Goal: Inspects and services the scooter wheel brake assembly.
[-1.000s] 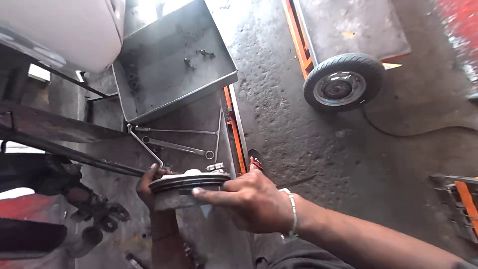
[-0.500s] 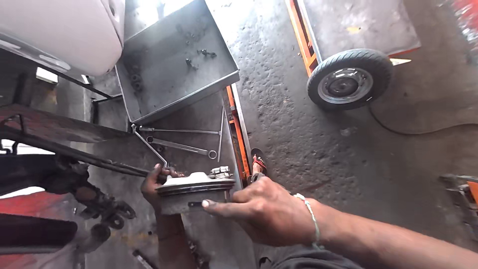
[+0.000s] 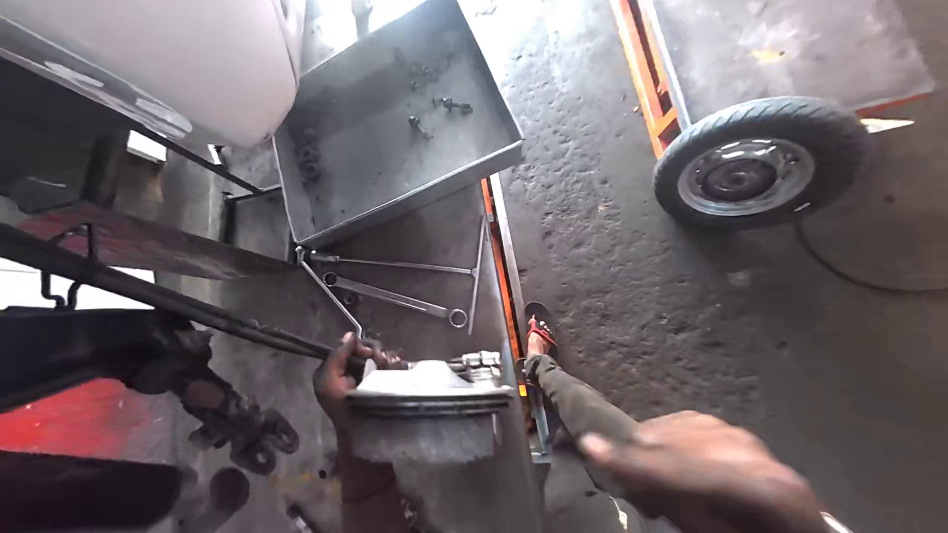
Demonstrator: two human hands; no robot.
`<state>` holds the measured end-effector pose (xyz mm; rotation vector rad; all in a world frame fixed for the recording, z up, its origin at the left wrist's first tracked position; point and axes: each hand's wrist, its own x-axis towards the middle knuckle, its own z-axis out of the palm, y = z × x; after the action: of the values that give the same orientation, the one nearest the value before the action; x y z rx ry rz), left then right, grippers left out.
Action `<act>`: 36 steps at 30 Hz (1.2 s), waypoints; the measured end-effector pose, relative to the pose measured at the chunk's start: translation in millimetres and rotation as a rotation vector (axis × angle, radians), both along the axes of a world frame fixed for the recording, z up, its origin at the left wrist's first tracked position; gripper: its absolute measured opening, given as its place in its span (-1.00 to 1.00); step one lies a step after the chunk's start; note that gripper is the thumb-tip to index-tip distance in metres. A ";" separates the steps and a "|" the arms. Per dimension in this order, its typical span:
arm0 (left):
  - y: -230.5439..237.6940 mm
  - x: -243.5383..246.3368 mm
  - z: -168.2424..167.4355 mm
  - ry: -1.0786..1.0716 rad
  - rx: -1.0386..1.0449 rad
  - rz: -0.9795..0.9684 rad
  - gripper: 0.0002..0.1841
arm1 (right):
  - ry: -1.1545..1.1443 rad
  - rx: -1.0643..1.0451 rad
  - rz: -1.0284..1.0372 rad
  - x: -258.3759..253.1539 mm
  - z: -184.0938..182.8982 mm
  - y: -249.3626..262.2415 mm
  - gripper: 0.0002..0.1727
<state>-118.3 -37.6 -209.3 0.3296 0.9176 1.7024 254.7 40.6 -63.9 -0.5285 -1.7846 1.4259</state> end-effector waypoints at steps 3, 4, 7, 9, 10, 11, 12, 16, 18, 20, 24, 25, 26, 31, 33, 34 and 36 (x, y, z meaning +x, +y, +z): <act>35.4 44.2 77.0 0.358 -0.343 0.148 -0.43 | -0.036 -0.168 -0.157 6.2 -13.2 -2.7 -0.64; 49.3 60.2 102.6 0.404 -0.472 0.198 -0.40 | -0.066 -0.196 -0.158 7.8 -19.8 -5.9 -0.63; 46.4 49.8 104.1 0.410 -0.423 0.059 -0.38 | -0.106 -0.295 -0.125 9.1 -40.3 -18.3 -0.61; 38.4 29.6 92.8 0.384 -0.292 -0.176 -0.44 | -0.120 -0.356 -0.141 7.5 -48.1 -24.3 -0.61; 37.3 23.4 89.5 0.344 -0.245 -0.248 -0.49 | -0.120 -0.375 -0.157 6.2 -50.8 -26.6 -0.61; 35.9 17.9 85.6 0.295 -0.192 -0.303 -0.53 | -0.121 -0.386 -0.167 5.8 -53.2 -28.2 -0.61; 35.8 18.6 84.9 0.275 -0.170 -0.300 -0.54 | -0.121 -0.392 -0.176 6.0 -55.6 -29.5 -0.61; 33.3 26.1 83.3 0.253 -0.229 -0.178 -0.56 | -0.157 -0.377 -0.194 8.6 -57.3 -28.6 -0.61; 35.8 38.3 91.0 0.319 -0.324 -0.010 -0.54 | -0.203 -0.351 -0.228 -4.4 -42.2 -19.0 -0.66; 37.7 44.8 95.8 0.331 -0.334 0.061 -0.54 | -0.229 -0.344 -0.248 -18.2 -24.5 -7.9 -0.71; 37.7 54.6 98.0 0.336 -0.314 0.094 -0.48 | -0.129 -0.370 -0.162 3.6 -44.5 -23.8 -0.56; 38.8 57.6 97.2 0.340 -0.323 0.135 -0.45 | -0.128 -0.366 -0.154 4.5 -43.1 -23.4 -0.55; 39.7 60.0 95.8 0.343 -0.338 0.178 -0.44 | -0.132 -0.358 -0.147 3.4 -38.6 -21.2 -0.54; 30.6 39.5 47.7 0.305 -0.264 0.181 -0.57 | -0.120 -0.301 -0.094 -5.0 -14.3 -9.7 -0.51; 39.0 46.8 60.9 0.309 -0.377 0.237 -0.60 | -0.124 -0.268 -0.061 -7.0 -6.0 -6.5 -0.57; 45.9 55.6 77.2 0.368 -0.456 0.268 -0.61 | -0.125 -0.249 -0.043 -6.9 -3.7 -5.6 -0.58; 52.2 71.2 100.4 0.537 -0.522 0.321 -0.69 | -0.121 -0.218 -0.015 -5.4 -2.5 -3.9 -0.59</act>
<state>-47.1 14.6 -108.9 0.2994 1.8466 1.6036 249.2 36.7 -66.4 -0.7543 -1.7228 1.6186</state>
